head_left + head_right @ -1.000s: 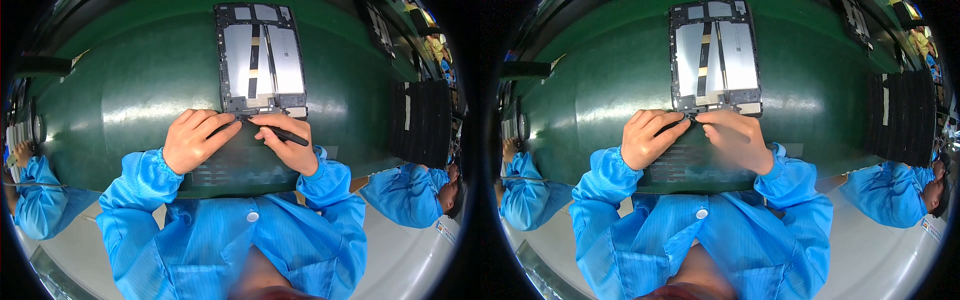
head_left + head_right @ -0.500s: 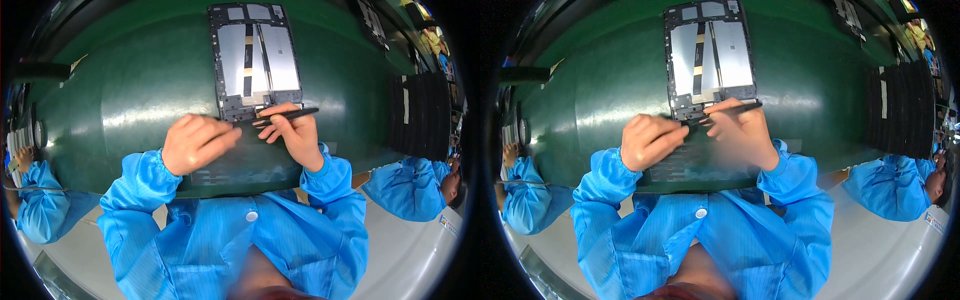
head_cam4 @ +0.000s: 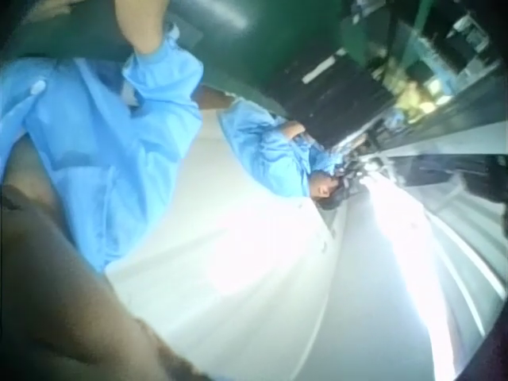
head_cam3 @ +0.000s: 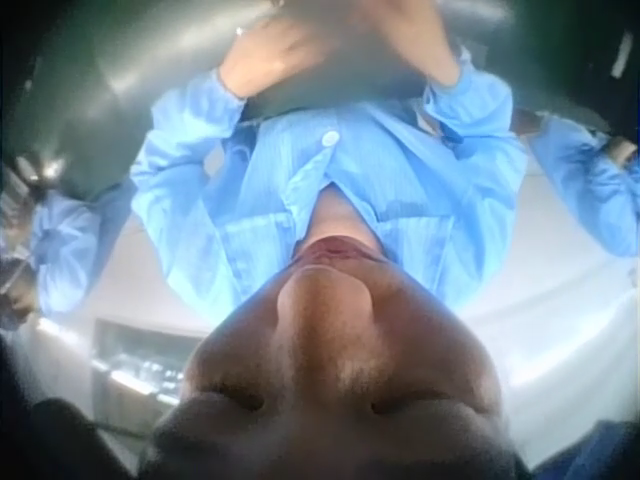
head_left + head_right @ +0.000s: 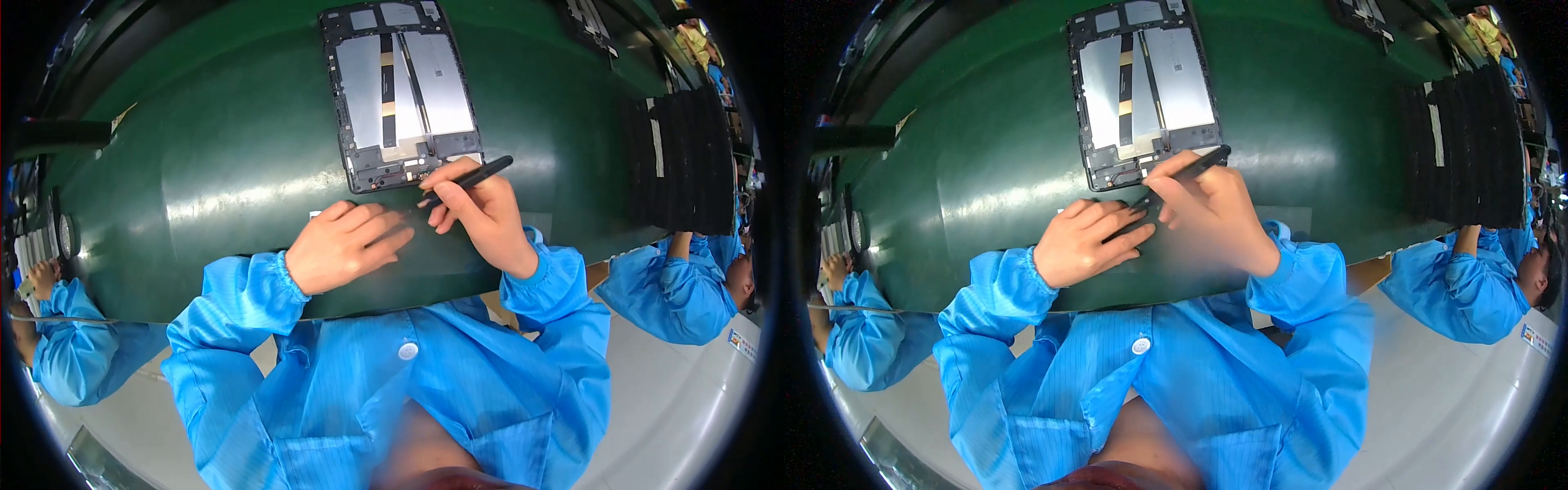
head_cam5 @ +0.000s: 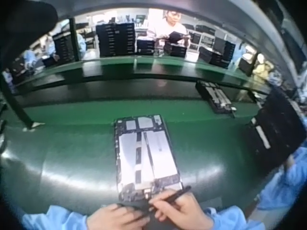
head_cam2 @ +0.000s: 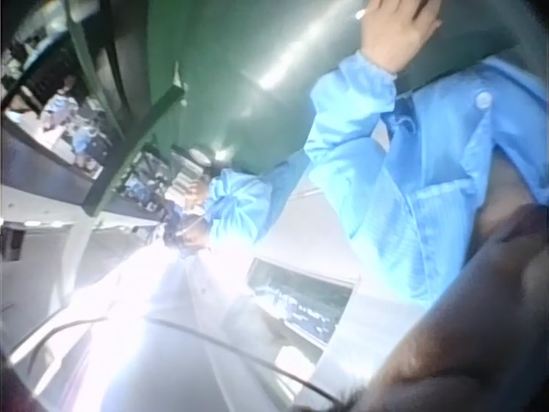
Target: The person assembles internal components of electronic tablet devices by manipulating internal cables and screen assemblies with tweezers.
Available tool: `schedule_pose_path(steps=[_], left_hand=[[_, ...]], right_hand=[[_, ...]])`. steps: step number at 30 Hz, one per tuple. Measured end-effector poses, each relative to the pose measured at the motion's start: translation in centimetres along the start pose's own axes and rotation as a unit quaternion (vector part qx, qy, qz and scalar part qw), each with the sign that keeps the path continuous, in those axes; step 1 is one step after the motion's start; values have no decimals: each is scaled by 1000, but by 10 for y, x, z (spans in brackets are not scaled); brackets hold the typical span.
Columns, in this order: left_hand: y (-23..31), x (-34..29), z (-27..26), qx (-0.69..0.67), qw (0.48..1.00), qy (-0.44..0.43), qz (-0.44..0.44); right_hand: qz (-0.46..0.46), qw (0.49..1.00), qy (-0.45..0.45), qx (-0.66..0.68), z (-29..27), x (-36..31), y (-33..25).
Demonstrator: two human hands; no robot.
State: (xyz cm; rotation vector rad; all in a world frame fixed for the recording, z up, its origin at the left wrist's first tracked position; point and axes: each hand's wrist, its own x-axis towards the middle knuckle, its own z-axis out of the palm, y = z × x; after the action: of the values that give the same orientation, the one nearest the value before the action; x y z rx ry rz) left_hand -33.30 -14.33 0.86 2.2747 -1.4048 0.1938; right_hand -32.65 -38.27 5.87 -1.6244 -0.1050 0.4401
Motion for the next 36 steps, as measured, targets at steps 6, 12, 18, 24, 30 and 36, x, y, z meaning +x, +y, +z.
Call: schedule_pose_path(steps=[6, 12, 18, 24, 30, 36], left_hand=[[4, -24, -4, 0, 1000, 4, 19], [7, -26, -7, -5, 1000, 4, -29], [8, -27, -8, 2, 999, -27, -41], [8, -25, -11, -2, 999, -24, -33], [7, -24, -9, -4, 999, -26, -36], [8, -23, -9, -9, 999, -25, -46]], right_hand=[[-44, 995, 73, 60, -5, -33, 63], [-36, 999, 1, -24, -11, -11, 43], [-36, 992, -6, -120, 11, -2, 30], [-88, 980, 25, -179, 18, 1, 32], [-97, 972, 29, -213, 20, 1, 38], [-40, 996, 43, 67, 1, 6, 32]])
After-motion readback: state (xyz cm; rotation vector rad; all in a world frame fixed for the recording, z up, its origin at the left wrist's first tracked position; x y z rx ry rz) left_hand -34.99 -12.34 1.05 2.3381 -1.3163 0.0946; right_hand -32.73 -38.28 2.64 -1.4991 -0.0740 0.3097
